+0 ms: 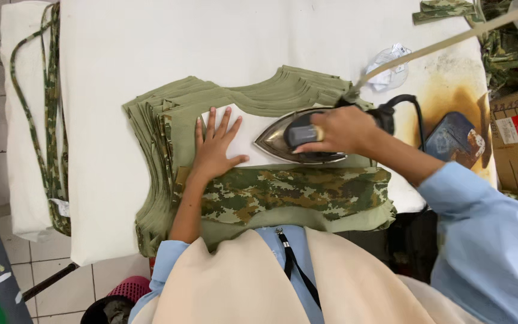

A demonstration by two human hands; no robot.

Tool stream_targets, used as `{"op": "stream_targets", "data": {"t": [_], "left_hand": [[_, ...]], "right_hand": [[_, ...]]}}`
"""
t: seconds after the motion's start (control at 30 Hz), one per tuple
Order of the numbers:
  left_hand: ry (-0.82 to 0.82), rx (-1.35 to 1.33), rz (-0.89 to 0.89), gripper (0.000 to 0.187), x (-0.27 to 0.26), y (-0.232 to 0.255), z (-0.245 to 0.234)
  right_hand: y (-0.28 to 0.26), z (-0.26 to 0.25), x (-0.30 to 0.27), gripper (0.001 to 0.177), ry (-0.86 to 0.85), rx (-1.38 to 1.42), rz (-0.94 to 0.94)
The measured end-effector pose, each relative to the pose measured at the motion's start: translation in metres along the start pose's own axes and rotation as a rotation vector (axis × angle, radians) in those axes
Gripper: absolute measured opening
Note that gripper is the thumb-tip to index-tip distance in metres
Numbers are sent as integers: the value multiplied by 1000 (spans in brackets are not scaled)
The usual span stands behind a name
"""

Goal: The person irons a small rectangular label onto the chest area of a stack of green camouflage t-shirts. They place a white template over the label, press it with a hot iron, and then remove the template to reveal the attached label. This process is repeated for multiple shirts in the stack.

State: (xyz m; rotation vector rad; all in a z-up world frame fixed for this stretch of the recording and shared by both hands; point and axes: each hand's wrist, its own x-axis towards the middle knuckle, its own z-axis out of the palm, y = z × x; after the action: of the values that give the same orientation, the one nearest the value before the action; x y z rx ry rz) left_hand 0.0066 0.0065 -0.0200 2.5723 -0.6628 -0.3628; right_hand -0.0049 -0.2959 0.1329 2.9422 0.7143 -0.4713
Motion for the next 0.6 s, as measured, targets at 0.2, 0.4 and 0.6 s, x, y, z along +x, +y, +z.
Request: {"op": "stream_targets", "data": {"t": [0.2,0.4,0.6], "left_hand": [[484,-778,108,41,-84,2,-78],[904,-690,-272,26,-176,-33,-70],[1039,-507,-353,22,-204,-41,-78]], "right_hand": [[0,-5,12,73,-78,46,-12],[-3,-10,12,77,-87,47,3],[-7,-11,16,67,-149,219,29]]}}
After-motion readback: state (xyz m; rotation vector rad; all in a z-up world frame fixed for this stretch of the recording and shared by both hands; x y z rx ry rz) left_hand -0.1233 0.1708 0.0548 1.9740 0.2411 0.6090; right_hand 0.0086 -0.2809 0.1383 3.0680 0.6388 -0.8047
